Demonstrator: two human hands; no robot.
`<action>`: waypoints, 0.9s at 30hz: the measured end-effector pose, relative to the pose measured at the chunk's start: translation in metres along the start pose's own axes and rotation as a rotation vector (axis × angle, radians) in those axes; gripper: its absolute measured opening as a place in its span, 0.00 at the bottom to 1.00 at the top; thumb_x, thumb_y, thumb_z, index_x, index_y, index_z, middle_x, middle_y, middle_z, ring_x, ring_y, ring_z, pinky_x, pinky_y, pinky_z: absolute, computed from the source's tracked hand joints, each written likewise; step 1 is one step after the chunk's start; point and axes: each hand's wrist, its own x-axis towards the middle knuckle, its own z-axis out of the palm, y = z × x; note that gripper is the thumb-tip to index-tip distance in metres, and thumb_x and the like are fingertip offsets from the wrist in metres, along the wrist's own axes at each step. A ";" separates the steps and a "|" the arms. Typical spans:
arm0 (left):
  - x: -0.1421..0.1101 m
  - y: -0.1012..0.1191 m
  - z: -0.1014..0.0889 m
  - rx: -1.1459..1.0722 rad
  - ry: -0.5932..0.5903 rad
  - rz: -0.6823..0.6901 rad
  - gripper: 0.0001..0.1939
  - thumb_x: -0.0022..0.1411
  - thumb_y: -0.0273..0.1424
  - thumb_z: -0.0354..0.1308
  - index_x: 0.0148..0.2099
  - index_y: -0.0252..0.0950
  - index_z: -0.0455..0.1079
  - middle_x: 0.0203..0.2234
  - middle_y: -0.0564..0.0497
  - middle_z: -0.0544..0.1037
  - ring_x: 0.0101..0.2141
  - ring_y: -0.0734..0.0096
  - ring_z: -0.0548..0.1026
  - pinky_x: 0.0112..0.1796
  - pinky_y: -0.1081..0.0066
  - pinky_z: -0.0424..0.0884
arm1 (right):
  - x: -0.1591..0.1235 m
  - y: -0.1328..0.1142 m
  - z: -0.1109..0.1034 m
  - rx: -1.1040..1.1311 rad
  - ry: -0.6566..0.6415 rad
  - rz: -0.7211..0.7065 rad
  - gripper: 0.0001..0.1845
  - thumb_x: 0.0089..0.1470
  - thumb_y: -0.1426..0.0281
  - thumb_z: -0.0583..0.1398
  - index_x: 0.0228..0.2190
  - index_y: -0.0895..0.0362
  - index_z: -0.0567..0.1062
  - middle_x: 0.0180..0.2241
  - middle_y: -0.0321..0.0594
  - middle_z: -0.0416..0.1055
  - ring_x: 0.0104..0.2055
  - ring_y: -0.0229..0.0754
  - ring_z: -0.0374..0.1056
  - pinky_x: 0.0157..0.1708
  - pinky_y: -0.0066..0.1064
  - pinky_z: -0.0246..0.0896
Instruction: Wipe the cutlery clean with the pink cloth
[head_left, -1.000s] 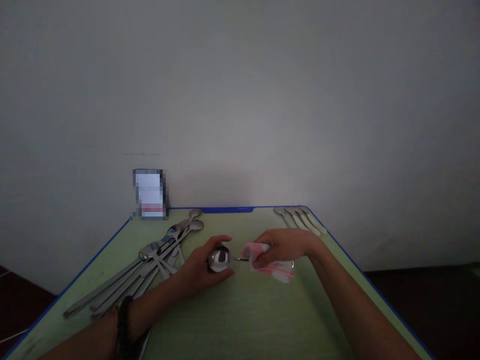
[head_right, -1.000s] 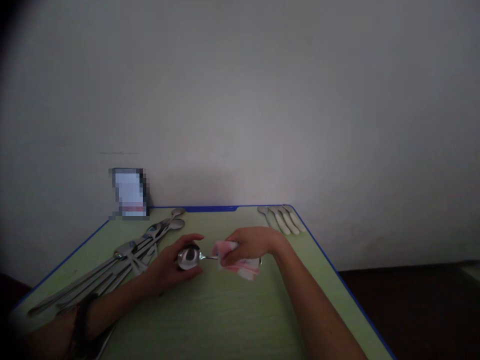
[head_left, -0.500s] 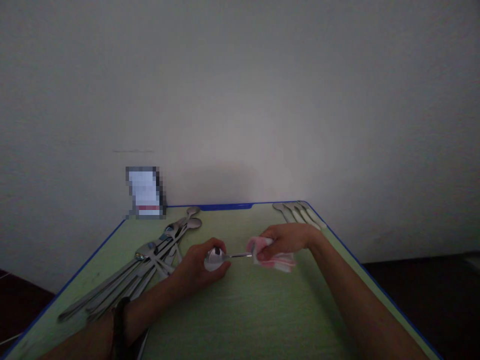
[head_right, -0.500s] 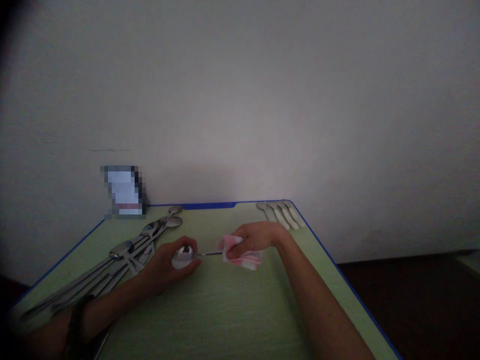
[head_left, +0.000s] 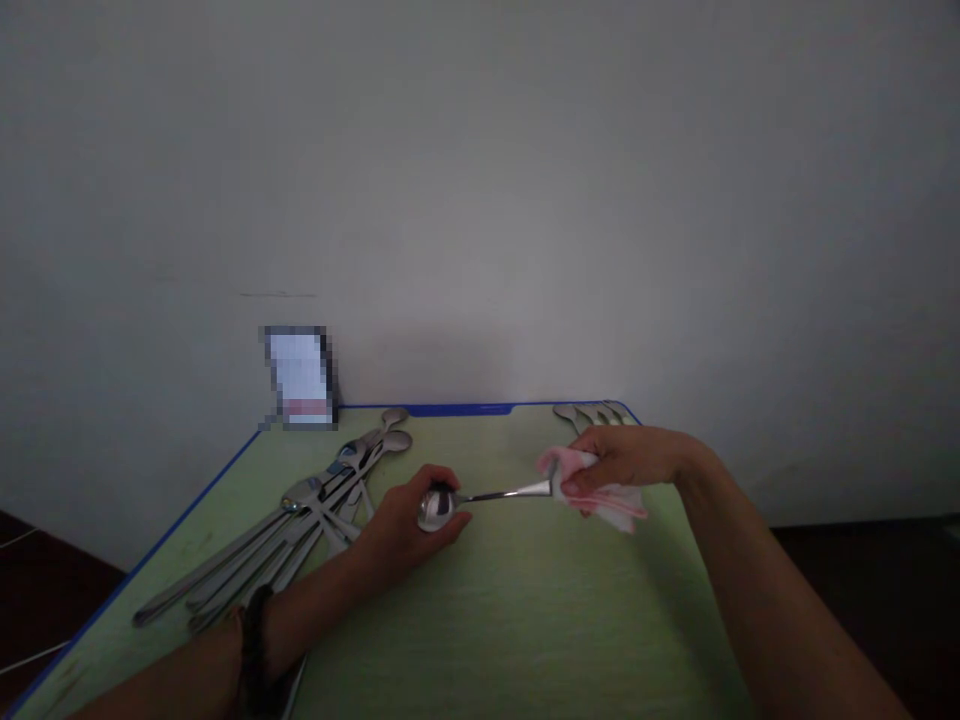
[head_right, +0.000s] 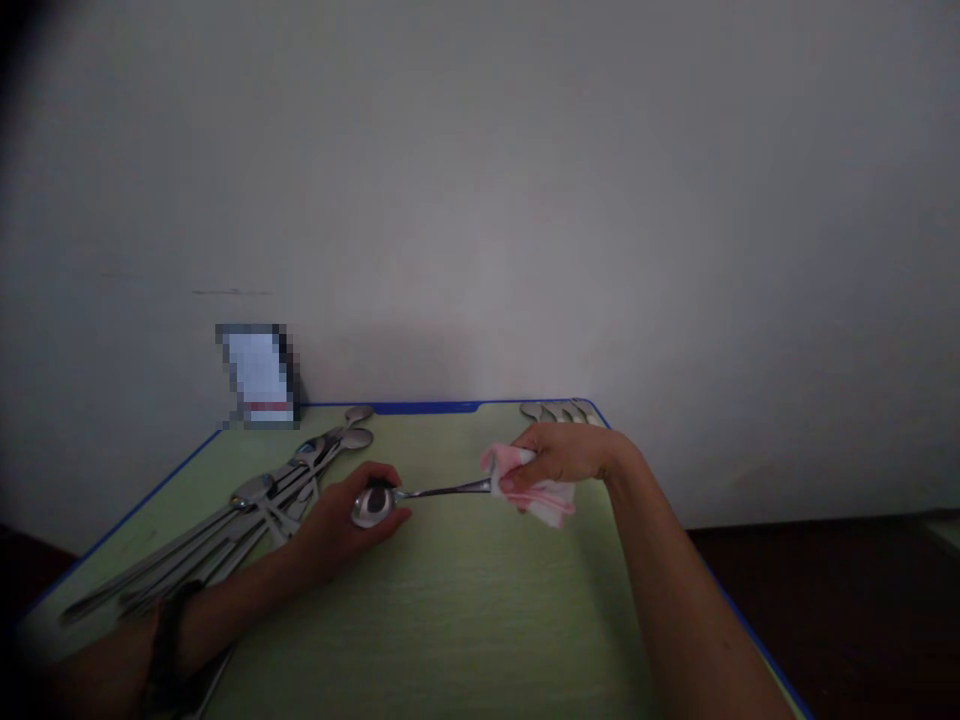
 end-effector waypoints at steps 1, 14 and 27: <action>0.000 0.000 0.000 0.006 0.009 -0.004 0.12 0.53 0.36 0.58 0.38 0.38 0.62 0.23 0.57 0.71 0.22 0.76 0.69 0.24 0.78 0.65 | 0.002 -0.001 0.001 -0.001 -0.021 0.004 0.21 0.48 0.53 0.58 0.27 0.60 0.76 0.24 0.39 0.74 0.26 0.37 0.68 0.27 0.26 0.59; -0.002 0.007 0.005 0.025 -0.063 -0.003 0.11 0.54 0.34 0.57 0.39 0.37 0.63 0.24 0.56 0.73 0.22 0.76 0.70 0.24 0.78 0.64 | 0.041 -0.021 0.027 -0.082 -0.093 -0.128 0.16 0.46 0.59 0.60 0.24 0.62 0.73 0.22 0.35 0.69 0.23 0.33 0.61 0.23 0.23 0.53; 0.001 0.002 0.002 -0.014 0.076 -0.080 0.12 0.54 0.36 0.57 0.38 0.38 0.62 0.23 0.57 0.71 0.24 0.74 0.70 0.27 0.76 0.66 | -0.003 -0.004 0.001 0.036 0.027 0.000 0.22 0.49 0.55 0.56 0.28 0.62 0.76 0.24 0.40 0.73 0.25 0.37 0.66 0.26 0.26 0.58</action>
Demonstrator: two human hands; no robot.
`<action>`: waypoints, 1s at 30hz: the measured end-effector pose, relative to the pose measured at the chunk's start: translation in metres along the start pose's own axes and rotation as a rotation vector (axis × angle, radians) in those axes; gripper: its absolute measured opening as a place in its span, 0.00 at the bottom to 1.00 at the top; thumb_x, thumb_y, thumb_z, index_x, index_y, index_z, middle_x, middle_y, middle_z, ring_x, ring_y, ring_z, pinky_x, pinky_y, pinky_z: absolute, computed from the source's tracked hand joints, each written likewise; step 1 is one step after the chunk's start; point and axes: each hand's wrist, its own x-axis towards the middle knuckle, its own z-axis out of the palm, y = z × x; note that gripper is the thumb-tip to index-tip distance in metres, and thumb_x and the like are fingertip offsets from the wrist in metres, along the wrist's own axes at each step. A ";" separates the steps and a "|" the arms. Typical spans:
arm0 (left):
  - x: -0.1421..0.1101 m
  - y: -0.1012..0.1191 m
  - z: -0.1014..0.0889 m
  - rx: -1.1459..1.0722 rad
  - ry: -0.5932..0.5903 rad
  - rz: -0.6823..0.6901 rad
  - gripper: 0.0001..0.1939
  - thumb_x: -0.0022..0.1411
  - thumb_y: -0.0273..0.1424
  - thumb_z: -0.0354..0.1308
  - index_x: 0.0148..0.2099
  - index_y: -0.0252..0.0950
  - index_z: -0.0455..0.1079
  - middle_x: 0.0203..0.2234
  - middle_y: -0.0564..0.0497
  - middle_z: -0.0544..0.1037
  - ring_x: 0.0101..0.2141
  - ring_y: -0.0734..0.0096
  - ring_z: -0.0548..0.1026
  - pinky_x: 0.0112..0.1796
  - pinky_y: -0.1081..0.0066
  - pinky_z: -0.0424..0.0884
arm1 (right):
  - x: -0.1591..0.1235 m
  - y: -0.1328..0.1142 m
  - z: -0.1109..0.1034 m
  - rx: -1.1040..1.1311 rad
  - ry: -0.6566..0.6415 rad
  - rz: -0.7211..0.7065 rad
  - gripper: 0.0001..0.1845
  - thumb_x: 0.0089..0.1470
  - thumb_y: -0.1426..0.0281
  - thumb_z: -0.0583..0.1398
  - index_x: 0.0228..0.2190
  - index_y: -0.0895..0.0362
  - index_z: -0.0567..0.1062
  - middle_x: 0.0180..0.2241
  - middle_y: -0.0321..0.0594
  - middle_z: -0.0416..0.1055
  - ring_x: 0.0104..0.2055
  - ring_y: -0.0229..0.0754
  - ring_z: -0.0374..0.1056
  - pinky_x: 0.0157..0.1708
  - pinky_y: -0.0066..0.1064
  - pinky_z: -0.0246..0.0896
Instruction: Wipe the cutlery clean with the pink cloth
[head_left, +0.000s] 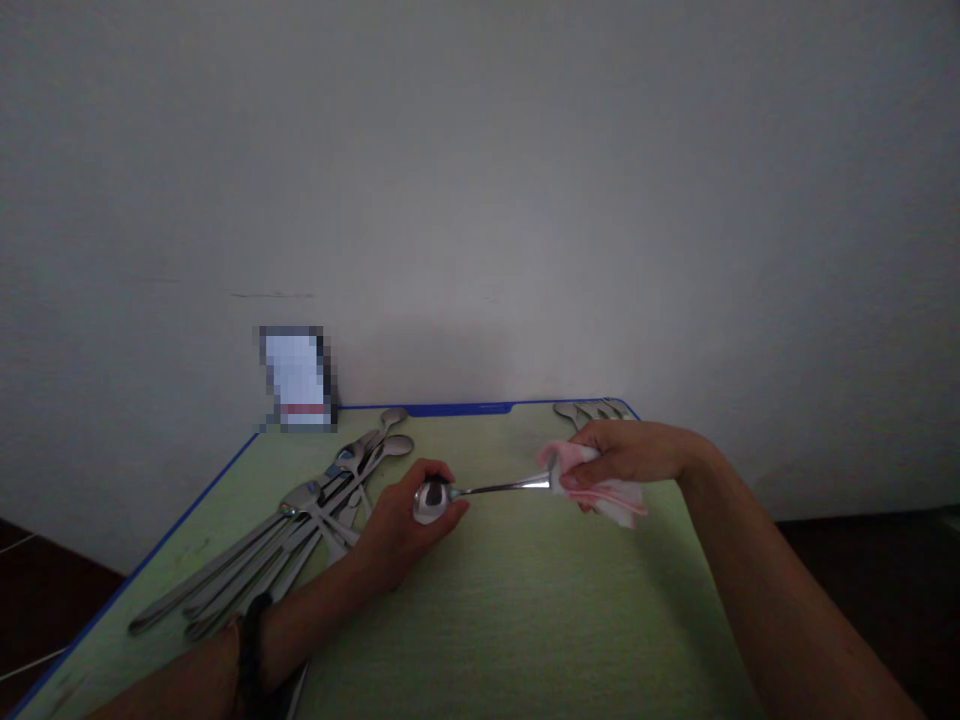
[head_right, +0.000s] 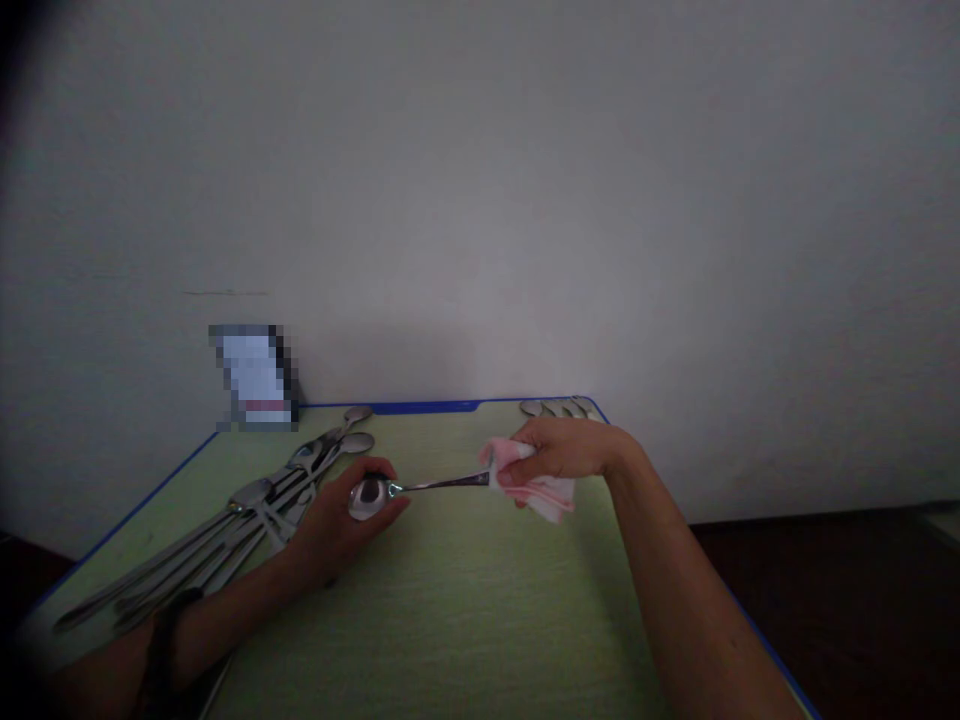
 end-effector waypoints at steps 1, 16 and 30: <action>0.000 0.000 0.000 0.003 0.015 -0.004 0.11 0.54 0.36 0.57 0.38 0.38 0.62 0.23 0.57 0.71 0.24 0.74 0.70 0.27 0.75 0.66 | 0.001 -0.001 0.001 0.009 -0.002 -0.008 0.21 0.49 0.55 0.56 0.28 0.62 0.76 0.24 0.40 0.73 0.25 0.37 0.67 0.26 0.26 0.58; -0.001 0.004 -0.001 -0.142 -0.179 0.047 0.15 0.56 0.38 0.54 0.44 0.36 0.64 0.24 0.54 0.73 0.21 0.76 0.69 0.22 0.78 0.63 | 0.038 -0.025 0.028 -0.330 0.077 -0.140 0.12 0.49 0.64 0.57 0.28 0.60 0.74 0.22 0.34 0.66 0.24 0.33 0.59 0.22 0.23 0.48; 0.002 0.003 -0.003 -0.421 -0.405 -0.240 0.31 0.64 0.45 0.28 0.27 0.35 0.66 0.13 0.54 0.67 0.16 0.73 0.64 0.21 0.74 0.60 | 0.023 -0.073 0.057 -0.778 0.459 -0.038 0.13 0.57 0.67 0.53 0.29 0.57 0.75 0.30 0.46 0.75 0.33 0.45 0.69 0.31 0.30 0.55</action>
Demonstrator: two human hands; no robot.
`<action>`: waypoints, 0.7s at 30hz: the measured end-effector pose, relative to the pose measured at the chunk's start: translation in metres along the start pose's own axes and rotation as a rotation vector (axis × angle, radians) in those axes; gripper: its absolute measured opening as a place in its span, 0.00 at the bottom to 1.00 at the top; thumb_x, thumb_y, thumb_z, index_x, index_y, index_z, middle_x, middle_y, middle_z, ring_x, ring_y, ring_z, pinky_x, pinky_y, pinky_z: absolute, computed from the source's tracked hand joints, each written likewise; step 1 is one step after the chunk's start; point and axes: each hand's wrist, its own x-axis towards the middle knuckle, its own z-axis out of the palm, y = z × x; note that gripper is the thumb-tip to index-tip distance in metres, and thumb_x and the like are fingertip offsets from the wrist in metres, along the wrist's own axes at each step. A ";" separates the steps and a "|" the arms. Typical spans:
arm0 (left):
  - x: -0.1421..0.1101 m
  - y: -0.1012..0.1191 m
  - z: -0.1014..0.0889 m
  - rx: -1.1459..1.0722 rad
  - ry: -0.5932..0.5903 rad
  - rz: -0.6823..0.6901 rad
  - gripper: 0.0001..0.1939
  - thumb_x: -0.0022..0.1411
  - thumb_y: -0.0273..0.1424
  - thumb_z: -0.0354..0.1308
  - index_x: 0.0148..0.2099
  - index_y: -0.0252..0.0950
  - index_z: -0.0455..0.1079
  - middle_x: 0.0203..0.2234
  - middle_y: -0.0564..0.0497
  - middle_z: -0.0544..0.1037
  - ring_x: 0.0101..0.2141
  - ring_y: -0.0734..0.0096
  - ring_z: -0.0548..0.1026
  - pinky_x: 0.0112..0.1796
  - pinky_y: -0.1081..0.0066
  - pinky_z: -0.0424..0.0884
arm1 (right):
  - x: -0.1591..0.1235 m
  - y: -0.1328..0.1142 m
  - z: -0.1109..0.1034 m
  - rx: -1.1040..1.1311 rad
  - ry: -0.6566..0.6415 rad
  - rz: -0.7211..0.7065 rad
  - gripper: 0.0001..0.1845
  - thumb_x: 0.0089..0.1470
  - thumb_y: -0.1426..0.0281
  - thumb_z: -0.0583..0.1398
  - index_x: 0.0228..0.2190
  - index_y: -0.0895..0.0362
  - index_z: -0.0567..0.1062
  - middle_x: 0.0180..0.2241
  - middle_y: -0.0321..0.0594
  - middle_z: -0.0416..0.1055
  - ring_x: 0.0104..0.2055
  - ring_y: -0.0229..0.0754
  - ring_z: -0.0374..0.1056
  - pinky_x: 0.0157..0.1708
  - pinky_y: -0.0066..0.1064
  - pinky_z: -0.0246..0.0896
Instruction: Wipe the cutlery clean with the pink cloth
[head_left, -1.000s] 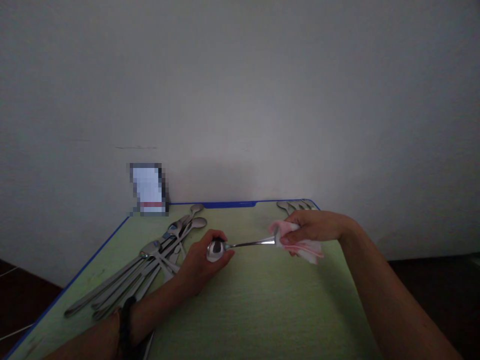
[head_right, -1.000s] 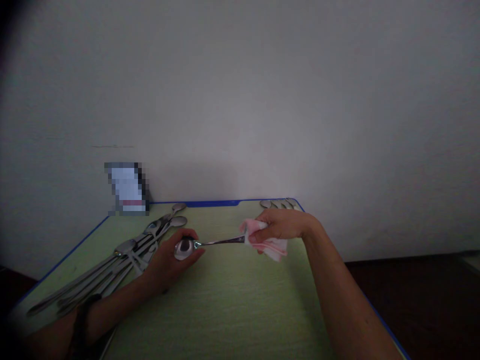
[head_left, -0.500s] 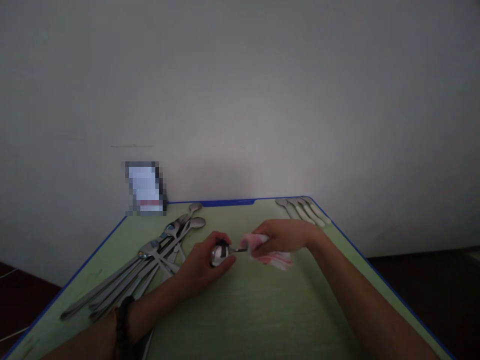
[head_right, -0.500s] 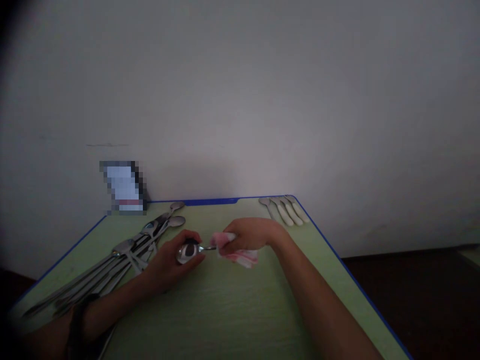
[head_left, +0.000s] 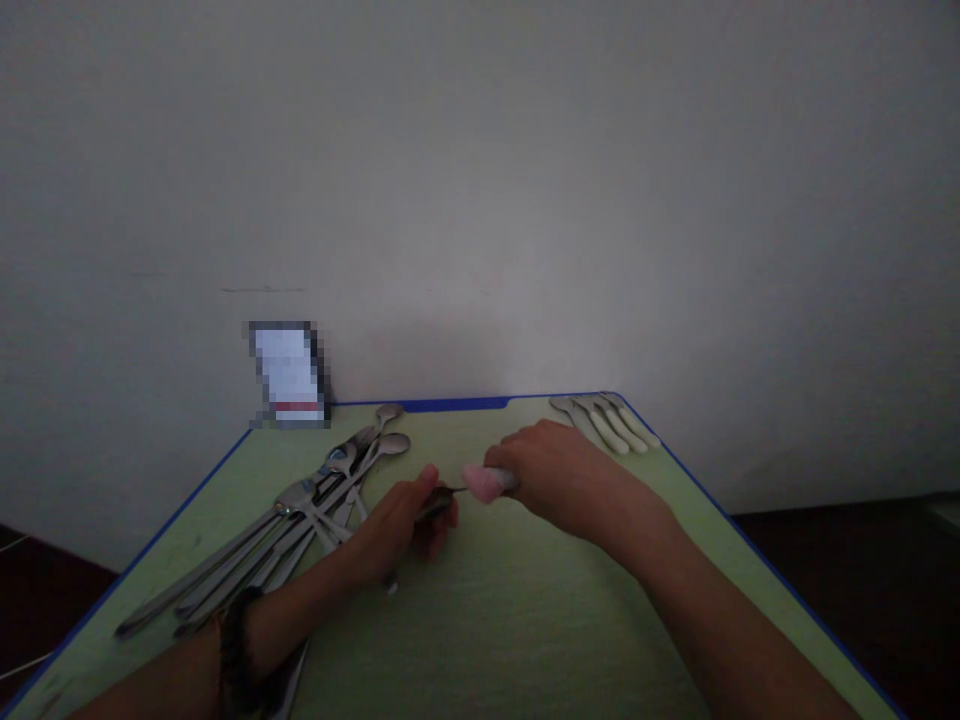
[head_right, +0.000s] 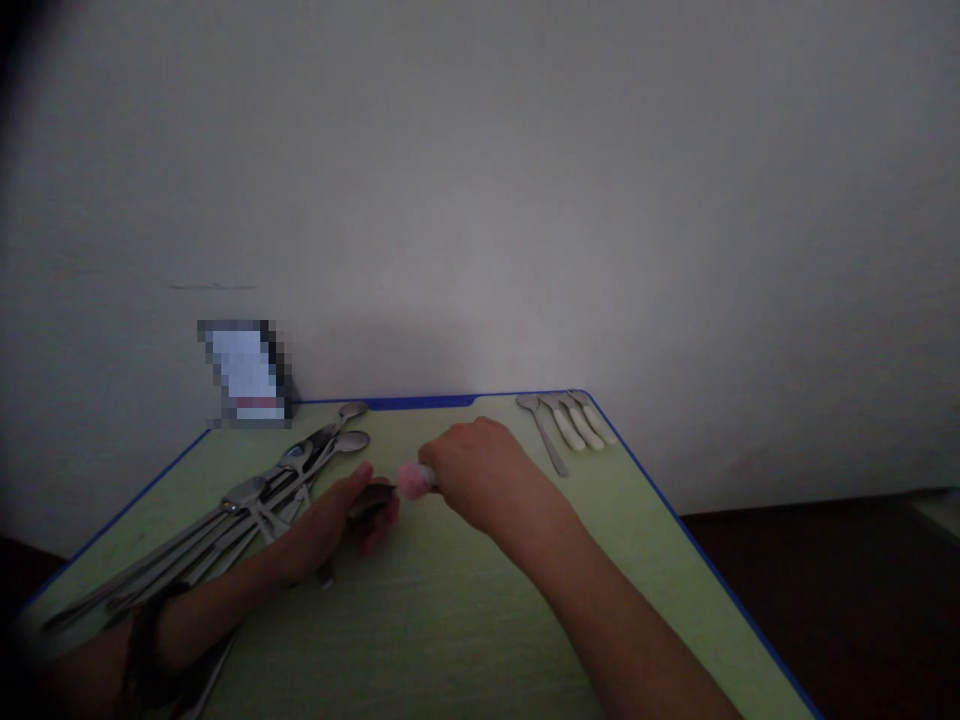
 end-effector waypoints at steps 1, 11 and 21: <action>0.000 -0.001 -0.001 0.076 0.023 0.049 0.28 0.64 0.43 0.30 0.25 0.36 0.64 0.13 0.55 0.64 0.16 0.74 0.63 0.21 0.74 0.59 | 0.002 -0.004 0.003 0.006 0.017 -0.026 0.13 0.57 0.67 0.52 0.30 0.57 0.75 0.30 0.46 0.75 0.33 0.45 0.69 0.31 0.30 0.55; -0.007 0.001 -0.002 0.522 0.008 0.368 0.17 0.63 0.38 0.41 0.31 0.34 0.65 0.21 0.54 0.68 0.22 0.74 0.64 0.25 0.75 0.57 | 0.020 0.007 0.025 0.394 -0.211 -0.300 0.13 0.54 0.64 0.55 0.31 0.59 0.75 0.29 0.39 0.73 0.28 0.36 0.65 0.27 0.23 0.52; -0.007 0.000 0.000 0.554 0.137 0.331 0.14 0.59 0.37 0.43 0.28 0.34 0.62 0.15 0.59 0.60 0.18 0.77 0.59 0.22 0.76 0.52 | 0.007 0.060 0.019 0.676 -0.424 -0.217 0.22 0.50 0.59 0.57 0.43 0.61 0.73 0.26 0.35 0.70 0.26 0.35 0.62 0.27 0.23 0.55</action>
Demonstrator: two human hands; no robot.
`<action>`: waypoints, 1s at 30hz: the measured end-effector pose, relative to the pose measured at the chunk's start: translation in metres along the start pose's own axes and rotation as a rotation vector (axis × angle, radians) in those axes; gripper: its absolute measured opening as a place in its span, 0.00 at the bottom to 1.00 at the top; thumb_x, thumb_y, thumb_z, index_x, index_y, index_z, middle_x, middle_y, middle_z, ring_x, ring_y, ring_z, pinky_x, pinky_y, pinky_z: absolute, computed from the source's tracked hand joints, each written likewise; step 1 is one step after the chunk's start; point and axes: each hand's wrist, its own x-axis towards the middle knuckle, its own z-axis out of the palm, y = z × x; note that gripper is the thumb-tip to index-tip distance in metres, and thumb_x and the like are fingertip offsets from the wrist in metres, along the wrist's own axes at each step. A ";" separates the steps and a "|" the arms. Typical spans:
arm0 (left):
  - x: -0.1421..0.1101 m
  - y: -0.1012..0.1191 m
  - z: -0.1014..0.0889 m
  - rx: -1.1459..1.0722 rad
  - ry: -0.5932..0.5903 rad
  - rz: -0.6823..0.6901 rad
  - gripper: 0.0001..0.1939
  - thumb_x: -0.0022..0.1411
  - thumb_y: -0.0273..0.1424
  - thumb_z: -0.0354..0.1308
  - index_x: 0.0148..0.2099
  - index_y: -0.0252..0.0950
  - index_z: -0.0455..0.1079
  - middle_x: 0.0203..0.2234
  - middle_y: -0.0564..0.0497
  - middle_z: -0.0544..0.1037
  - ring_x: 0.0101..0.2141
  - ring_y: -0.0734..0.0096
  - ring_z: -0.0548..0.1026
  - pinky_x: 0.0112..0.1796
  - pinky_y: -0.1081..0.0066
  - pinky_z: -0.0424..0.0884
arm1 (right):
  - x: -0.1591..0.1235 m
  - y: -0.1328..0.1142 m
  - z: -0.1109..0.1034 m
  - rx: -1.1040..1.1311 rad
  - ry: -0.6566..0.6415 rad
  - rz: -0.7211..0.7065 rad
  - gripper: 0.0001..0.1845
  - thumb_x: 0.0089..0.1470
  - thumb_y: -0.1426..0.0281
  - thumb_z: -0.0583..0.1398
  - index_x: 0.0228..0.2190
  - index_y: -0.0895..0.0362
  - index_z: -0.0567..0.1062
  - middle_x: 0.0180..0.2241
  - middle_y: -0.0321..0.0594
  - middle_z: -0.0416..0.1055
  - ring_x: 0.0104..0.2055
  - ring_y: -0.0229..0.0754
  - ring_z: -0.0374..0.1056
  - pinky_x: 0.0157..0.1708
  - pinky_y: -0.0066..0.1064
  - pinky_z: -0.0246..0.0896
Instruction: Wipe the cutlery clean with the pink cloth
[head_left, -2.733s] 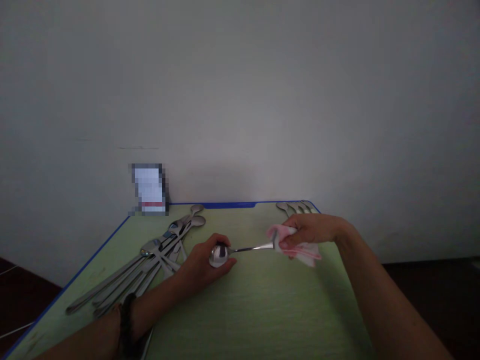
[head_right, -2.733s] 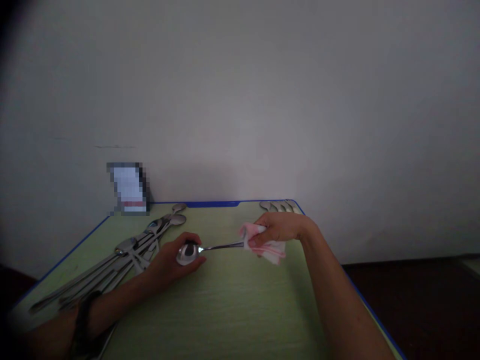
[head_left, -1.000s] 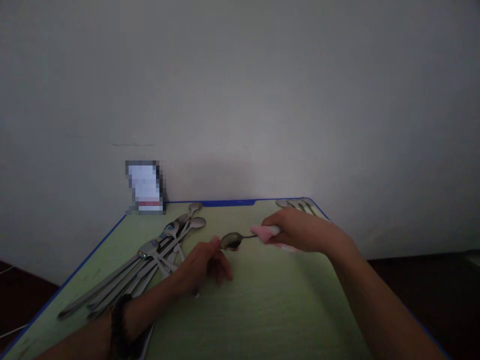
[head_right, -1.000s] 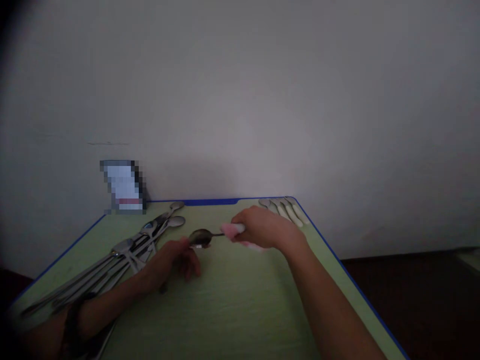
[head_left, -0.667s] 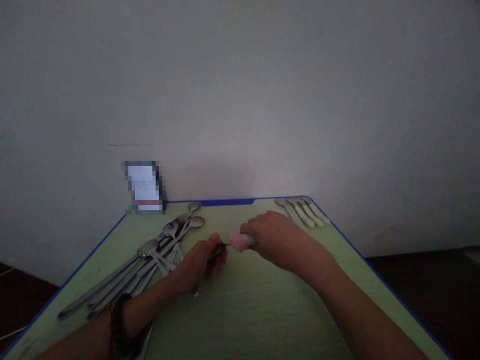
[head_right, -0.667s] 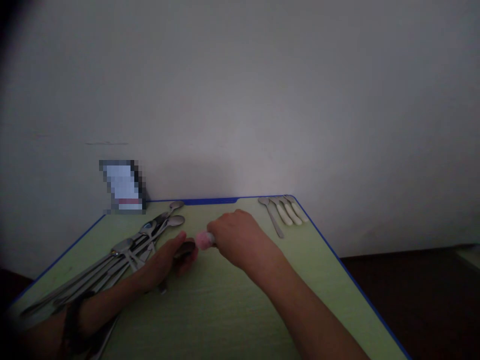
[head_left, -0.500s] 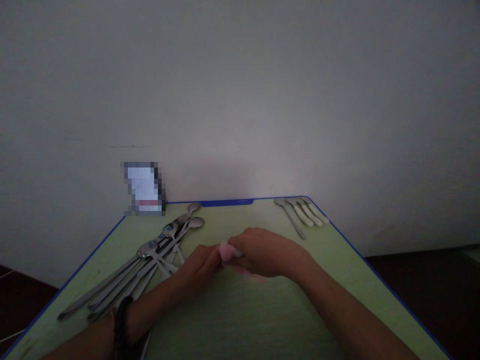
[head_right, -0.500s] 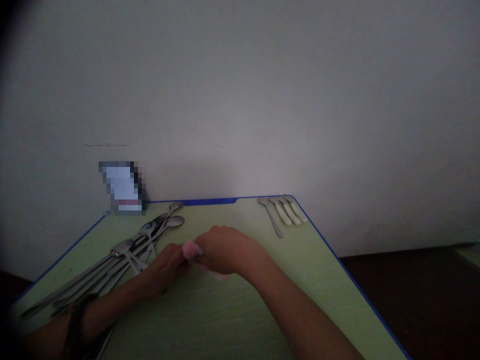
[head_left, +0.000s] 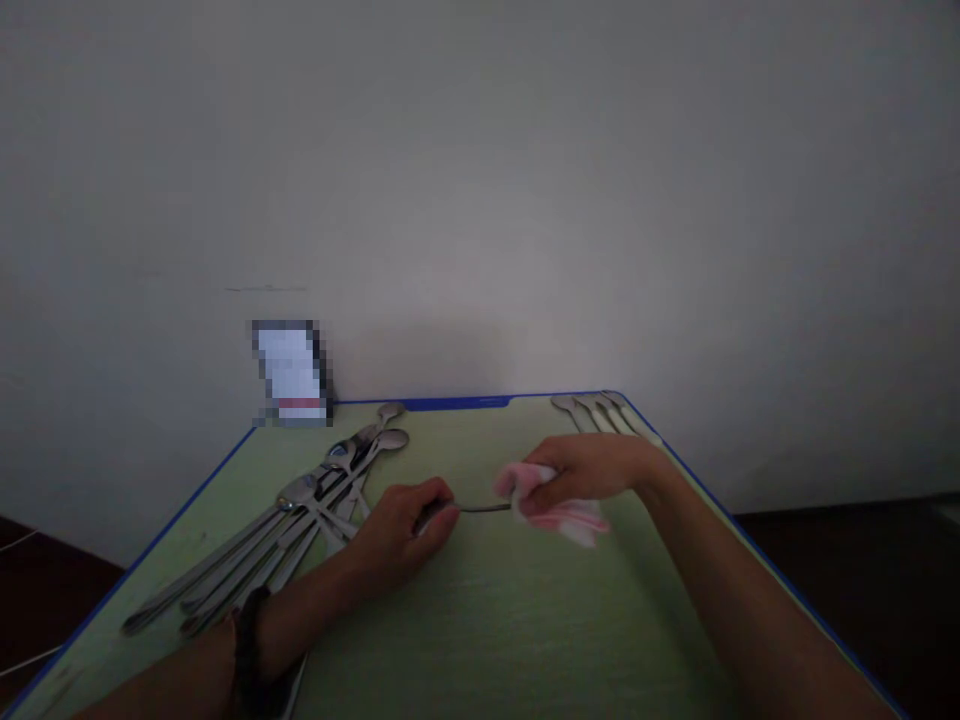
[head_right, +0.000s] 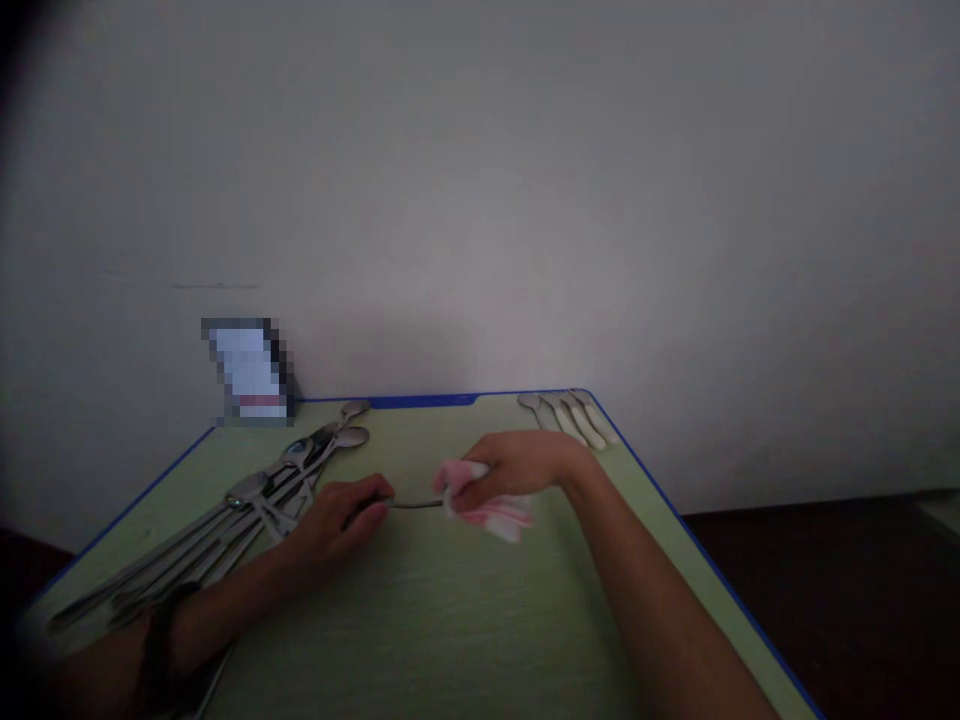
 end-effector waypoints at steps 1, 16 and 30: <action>0.000 0.000 0.000 -0.011 0.000 -0.006 0.14 0.60 0.37 0.43 0.28 0.34 0.62 0.15 0.59 0.60 0.18 0.77 0.59 0.22 0.76 0.52 | -0.006 0.002 -0.004 0.037 -0.009 0.011 0.22 0.50 0.59 0.57 0.43 0.62 0.73 0.25 0.35 0.69 0.26 0.35 0.62 0.27 0.23 0.55; -0.001 -0.010 0.001 -0.135 0.070 -0.067 0.18 0.62 0.39 0.38 0.24 0.37 0.56 0.15 0.59 0.56 0.18 0.76 0.57 0.23 0.74 0.52 | -0.041 -0.004 -0.021 0.035 0.116 0.137 0.19 0.47 0.58 0.59 0.33 0.62 0.76 0.26 0.36 0.68 0.26 0.35 0.62 0.26 0.24 0.56; 0.001 0.004 0.005 -0.090 -0.087 -0.053 0.16 0.62 0.37 0.42 0.30 0.34 0.65 0.21 0.54 0.69 0.23 0.74 0.65 0.27 0.74 0.58 | 0.026 -0.034 0.018 -0.299 0.103 -0.021 0.16 0.51 0.61 0.56 0.26 0.61 0.75 0.21 0.35 0.67 0.22 0.33 0.59 0.21 0.23 0.47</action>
